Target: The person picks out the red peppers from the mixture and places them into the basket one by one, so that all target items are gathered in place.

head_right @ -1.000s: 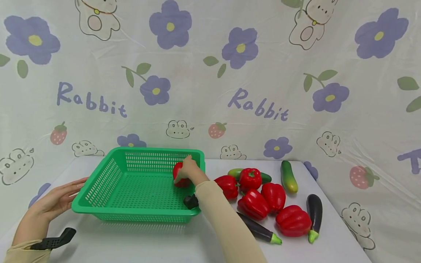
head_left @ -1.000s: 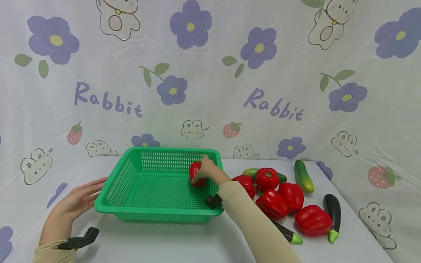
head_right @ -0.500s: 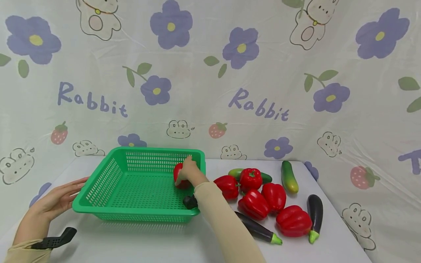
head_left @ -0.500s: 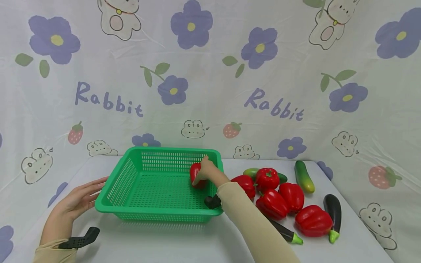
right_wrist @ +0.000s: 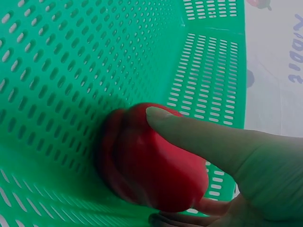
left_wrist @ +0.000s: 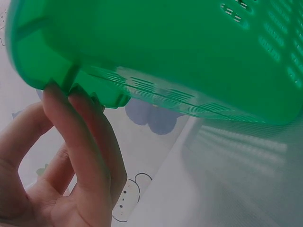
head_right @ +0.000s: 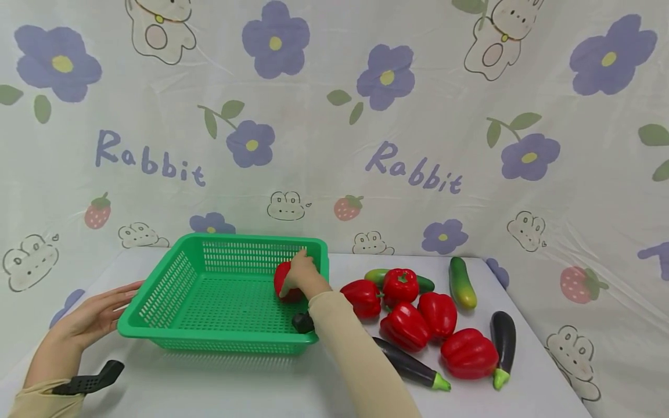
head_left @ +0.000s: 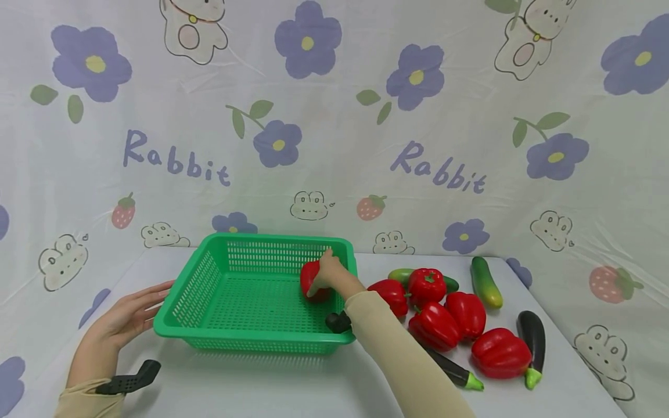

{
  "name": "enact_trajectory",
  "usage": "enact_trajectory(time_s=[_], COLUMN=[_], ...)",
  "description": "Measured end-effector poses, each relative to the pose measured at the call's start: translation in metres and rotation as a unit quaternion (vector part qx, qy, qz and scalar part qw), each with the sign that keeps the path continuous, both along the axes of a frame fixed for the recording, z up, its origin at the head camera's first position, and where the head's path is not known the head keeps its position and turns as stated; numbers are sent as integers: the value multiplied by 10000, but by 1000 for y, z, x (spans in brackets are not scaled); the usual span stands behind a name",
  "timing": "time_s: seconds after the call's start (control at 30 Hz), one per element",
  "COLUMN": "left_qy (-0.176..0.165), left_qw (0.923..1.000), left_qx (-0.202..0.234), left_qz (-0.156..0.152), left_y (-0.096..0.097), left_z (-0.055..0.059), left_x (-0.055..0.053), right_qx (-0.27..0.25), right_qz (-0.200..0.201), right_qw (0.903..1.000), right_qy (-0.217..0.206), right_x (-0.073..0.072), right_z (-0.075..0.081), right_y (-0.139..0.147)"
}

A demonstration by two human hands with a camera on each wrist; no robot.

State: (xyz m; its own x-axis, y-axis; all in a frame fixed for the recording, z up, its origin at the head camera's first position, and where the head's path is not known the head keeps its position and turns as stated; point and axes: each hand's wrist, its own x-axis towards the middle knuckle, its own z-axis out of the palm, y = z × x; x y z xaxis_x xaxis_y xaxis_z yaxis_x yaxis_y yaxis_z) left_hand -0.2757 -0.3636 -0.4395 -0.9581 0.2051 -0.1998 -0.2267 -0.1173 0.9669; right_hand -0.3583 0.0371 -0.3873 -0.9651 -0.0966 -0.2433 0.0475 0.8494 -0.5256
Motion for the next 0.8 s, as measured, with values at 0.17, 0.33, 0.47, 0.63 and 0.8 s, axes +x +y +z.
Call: enact_trajectory(time_s=[0.17, 0.33, 0.47, 0.63, 0.8], left_qy=[26, 29, 33, 43, 47], left_qw=[10000, 9999, 9999, 9999, 9999], left_qx=[-8, -95, -138, -159, -146], left_qz=[2, 29, 51, 39, -5], left_y=[1, 1, 1, 2, 1], left_z=[0, 0, 0, 0, 1], left_x=[0, 0, 0, 0, 1], right_qx=[50, 122, 101, 112, -19], right_qz=[72, 163, 189, 307, 459], right_qw=[10000, 9998, 9998, 9994, 9986], right_qy=[10, 0, 18, 112, 258], right_x=[0, -2, -4, -4, -3], right_z=[0, -1, -2, 1, 7], right_y=[1, 1, 3, 5, 8])
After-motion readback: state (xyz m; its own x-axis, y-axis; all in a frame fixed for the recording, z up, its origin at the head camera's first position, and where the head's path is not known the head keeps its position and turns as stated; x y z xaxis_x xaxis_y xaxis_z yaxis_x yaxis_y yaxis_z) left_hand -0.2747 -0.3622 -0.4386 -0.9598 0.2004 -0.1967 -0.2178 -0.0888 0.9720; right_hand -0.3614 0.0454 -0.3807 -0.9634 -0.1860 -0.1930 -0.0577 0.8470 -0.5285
